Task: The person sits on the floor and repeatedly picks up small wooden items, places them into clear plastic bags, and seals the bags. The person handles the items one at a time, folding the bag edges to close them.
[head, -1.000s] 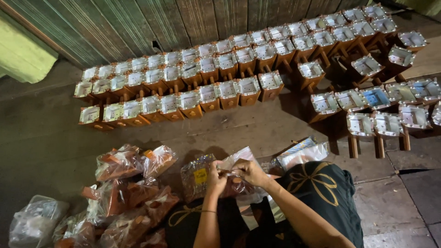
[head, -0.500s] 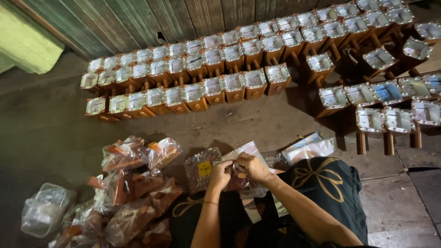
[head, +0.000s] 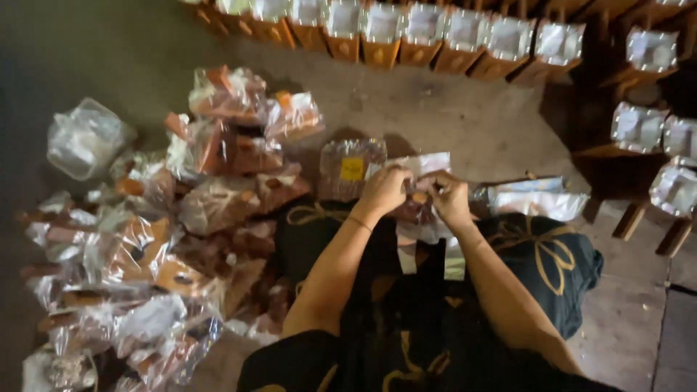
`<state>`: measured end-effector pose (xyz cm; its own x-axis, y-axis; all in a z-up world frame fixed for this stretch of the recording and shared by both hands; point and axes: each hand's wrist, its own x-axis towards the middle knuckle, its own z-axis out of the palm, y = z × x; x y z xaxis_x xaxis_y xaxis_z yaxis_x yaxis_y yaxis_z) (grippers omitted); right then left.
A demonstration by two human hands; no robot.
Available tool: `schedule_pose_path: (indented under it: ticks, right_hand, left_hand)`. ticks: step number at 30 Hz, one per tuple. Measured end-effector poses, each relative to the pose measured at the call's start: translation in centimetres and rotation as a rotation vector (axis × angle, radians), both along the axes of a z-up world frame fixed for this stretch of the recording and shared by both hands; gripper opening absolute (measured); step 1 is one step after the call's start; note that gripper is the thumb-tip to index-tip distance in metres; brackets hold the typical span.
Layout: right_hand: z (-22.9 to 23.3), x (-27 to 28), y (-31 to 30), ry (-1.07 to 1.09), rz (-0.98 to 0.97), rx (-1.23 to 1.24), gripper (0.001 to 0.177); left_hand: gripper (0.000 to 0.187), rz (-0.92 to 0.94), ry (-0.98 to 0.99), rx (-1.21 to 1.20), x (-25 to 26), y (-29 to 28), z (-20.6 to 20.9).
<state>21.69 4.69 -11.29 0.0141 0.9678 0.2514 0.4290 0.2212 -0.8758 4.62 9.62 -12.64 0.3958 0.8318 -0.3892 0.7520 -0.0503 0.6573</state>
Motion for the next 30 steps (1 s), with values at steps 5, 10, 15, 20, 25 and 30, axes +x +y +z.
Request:
schedule_pose_path:
  ticks: [5,10,15,20,25,30]
  right_hand:
    - [-2.3,1.7,-0.6,-0.056,-0.106,-0.073,0.012]
    - [-2.7,2.4,-2.1,-0.012,-0.114,-0.147,0.012]
    - [-4.3,3.8,-3.0,0.000,-0.091,-0.200,0.012]
    - [-4.4,6.1,-4.9,0.080,-0.044,-0.279,0.028]
    - [-3.9,6.1,-5.6,0.060,-0.116,-0.321,0.018]
    - [-5.9,6.8,-5.8,0.166,-0.125,-0.426,0.022]
  left_hand:
    - [0.053,0.089,0.107,-0.055,-0.4,0.7,-0.4]
    - [0.012,0.087,0.103,0.656,-2.2,-1.2,3.8]
    - [0.009,0.190,0.072,0.848,-2.3,-2.3,3.4]
    - [0.055,-0.014,-0.231,0.721,-3.0,-5.6,4.5]
    - [0.038,0.059,-0.187,0.717,-1.9,-6.5,1.4]
    - [0.042,0.101,-0.200,0.725,-5.5,-8.8,4.4]
